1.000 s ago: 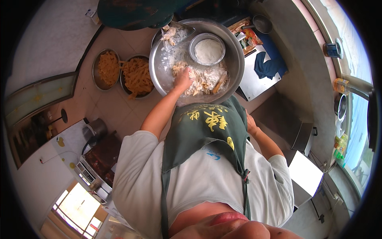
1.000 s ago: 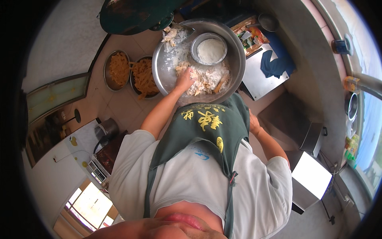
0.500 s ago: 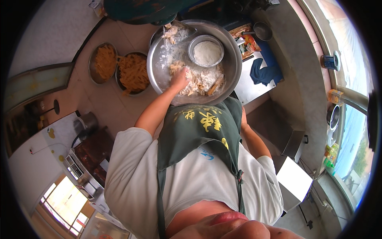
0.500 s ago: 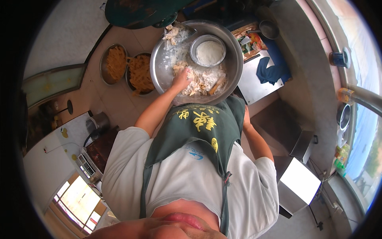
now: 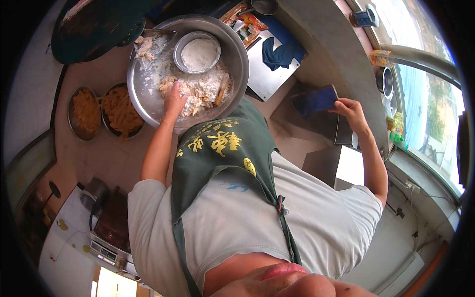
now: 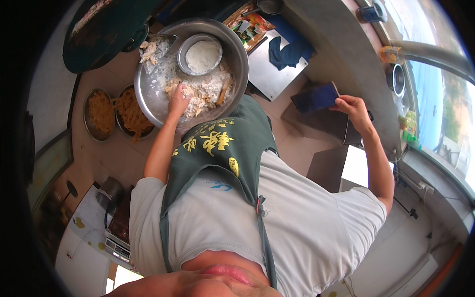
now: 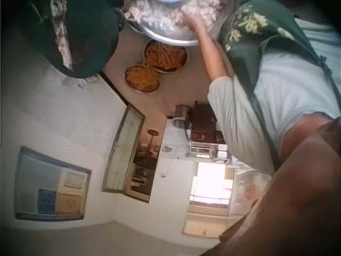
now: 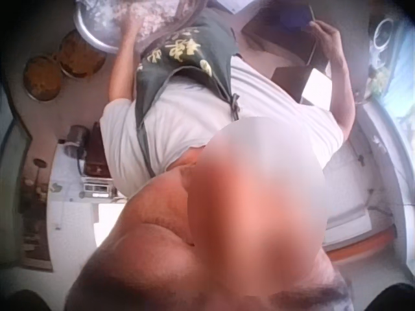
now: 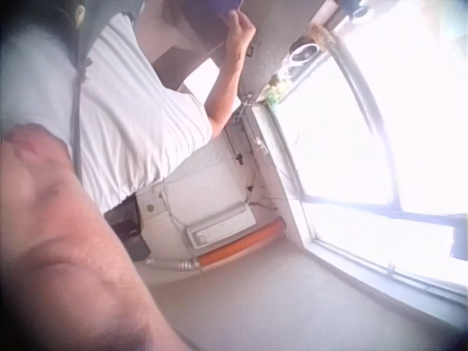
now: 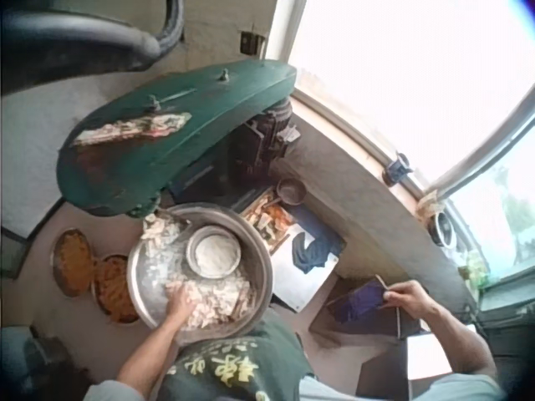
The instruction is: The person mixes dough in a large metal bowl by hand, adds flour from a smaller bowl using a scoop, and places pieces of the dough into a mechanical noodle press.
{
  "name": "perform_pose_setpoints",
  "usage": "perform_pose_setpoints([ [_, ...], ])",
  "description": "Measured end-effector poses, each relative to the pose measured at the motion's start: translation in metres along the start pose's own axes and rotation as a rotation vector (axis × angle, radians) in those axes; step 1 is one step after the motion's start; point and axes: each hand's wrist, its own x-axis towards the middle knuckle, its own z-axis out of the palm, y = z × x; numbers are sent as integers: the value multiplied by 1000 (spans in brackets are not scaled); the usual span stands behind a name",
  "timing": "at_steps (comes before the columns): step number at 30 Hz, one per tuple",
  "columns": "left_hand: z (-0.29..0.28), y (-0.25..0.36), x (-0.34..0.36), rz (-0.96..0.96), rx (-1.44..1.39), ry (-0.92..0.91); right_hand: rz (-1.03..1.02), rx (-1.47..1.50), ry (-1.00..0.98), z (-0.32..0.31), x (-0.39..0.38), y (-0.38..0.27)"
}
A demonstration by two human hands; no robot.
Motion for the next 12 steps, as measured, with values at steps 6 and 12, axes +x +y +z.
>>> perform_pose_setpoints([
  [6, 7, -6, -4, -40, -32, 29, -299, 651, -310, 89, 56, -113],
  [12, -16, 13, -10, -131, 56, -114, -381, 858, -658, 198, 104, -188],
])
